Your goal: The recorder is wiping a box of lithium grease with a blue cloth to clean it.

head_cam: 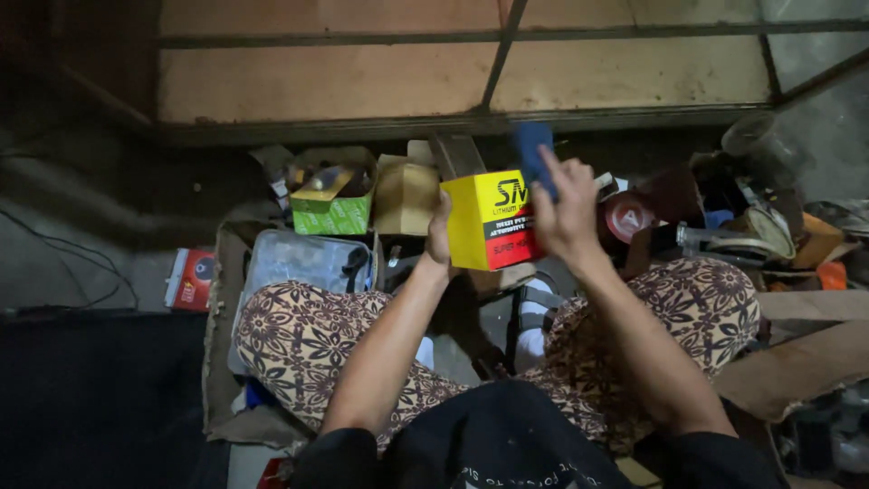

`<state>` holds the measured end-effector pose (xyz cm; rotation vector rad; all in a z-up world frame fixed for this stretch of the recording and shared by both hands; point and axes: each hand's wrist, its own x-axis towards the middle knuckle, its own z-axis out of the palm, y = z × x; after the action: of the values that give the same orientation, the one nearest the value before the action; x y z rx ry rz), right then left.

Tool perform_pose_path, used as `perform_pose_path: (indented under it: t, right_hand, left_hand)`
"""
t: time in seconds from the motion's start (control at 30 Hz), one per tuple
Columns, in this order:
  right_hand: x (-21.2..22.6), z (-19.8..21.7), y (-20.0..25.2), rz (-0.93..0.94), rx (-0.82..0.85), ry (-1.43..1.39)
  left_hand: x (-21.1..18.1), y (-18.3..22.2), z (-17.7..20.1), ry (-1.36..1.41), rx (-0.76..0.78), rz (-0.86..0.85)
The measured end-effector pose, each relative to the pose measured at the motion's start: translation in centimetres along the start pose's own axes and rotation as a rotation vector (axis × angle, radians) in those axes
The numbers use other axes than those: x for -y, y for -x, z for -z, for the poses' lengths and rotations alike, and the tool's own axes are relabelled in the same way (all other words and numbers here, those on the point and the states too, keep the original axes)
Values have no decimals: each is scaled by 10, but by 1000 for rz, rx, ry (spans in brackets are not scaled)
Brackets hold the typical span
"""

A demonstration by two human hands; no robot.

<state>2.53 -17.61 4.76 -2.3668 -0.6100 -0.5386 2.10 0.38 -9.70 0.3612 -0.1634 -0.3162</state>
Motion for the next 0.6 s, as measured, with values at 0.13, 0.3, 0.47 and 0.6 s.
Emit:
perform_pose_path:
  t: [0.13, 0.3, 0.47, 0.6]
  right_hand:
    - [44, 2, 11, 102, 86, -104]
    - [28, 4, 10, 126, 123, -163]
    - [-3, 6, 4, -102, 32, -173]
    - [15, -7, 21, 65, 61, -231]
  left_hand:
    - [7, -2, 1, -17, -66, 4]
    - [-4, 3, -6, 2, -85, -1]
    - [-10, 1, -16, -56, 4, -15]
    - [-3, -2, -4, -8, 7, -18]
